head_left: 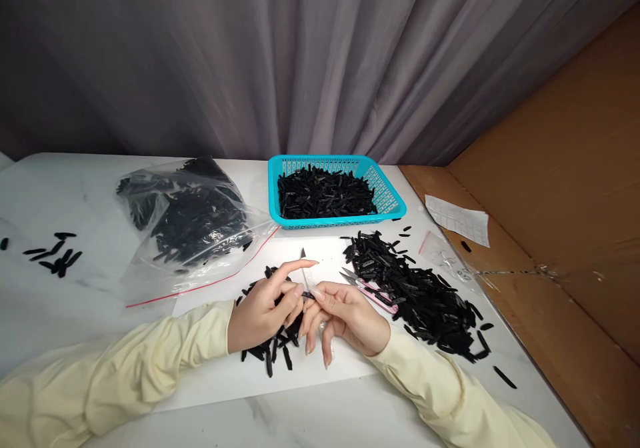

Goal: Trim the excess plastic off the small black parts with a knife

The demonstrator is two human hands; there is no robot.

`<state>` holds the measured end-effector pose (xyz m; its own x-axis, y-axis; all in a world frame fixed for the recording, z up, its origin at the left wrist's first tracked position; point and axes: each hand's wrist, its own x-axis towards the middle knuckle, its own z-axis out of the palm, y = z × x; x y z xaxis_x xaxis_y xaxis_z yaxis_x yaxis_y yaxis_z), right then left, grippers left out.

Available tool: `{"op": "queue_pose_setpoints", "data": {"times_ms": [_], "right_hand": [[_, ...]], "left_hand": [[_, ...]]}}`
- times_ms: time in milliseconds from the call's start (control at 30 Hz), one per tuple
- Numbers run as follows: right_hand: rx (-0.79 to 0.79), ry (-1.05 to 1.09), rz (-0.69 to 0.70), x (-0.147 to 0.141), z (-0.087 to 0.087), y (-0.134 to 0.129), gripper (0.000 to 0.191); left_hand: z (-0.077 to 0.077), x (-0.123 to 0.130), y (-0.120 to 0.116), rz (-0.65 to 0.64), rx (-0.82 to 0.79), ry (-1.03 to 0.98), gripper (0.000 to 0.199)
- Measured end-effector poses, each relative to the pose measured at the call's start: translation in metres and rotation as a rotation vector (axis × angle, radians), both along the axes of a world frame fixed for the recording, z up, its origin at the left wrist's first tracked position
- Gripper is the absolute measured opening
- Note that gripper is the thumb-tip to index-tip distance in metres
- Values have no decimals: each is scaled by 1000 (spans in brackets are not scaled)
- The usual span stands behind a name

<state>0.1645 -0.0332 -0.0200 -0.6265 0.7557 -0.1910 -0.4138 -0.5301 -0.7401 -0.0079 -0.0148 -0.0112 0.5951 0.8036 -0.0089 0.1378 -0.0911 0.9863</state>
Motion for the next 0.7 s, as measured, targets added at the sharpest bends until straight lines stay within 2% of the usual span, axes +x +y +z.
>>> {"op": "queue_pose_setpoints", "data": {"times_ms": [233,300,400,533,633,700], "right_hand": [[2,-16,-43,-1,-1,1,25],[11,-43,-70,0,0,1,24],[77,-157,-138,2,5,1,24],[299,-422,-299,12,29,19,21],[554,-644,-404,21,51,53,16],[721,-801,-422,25,63,78,11]], "left_hand": [[-2,0,-2,-20,-45,-26,36],[-1,2,0,-13,-118,-74,35],[2,4,7,-4,-337,-166,33],[7,3,19,7,-613,-261,29],[10,1,24,23,-719,-312,31],[12,0,26,23,-745,-320,34]]}}
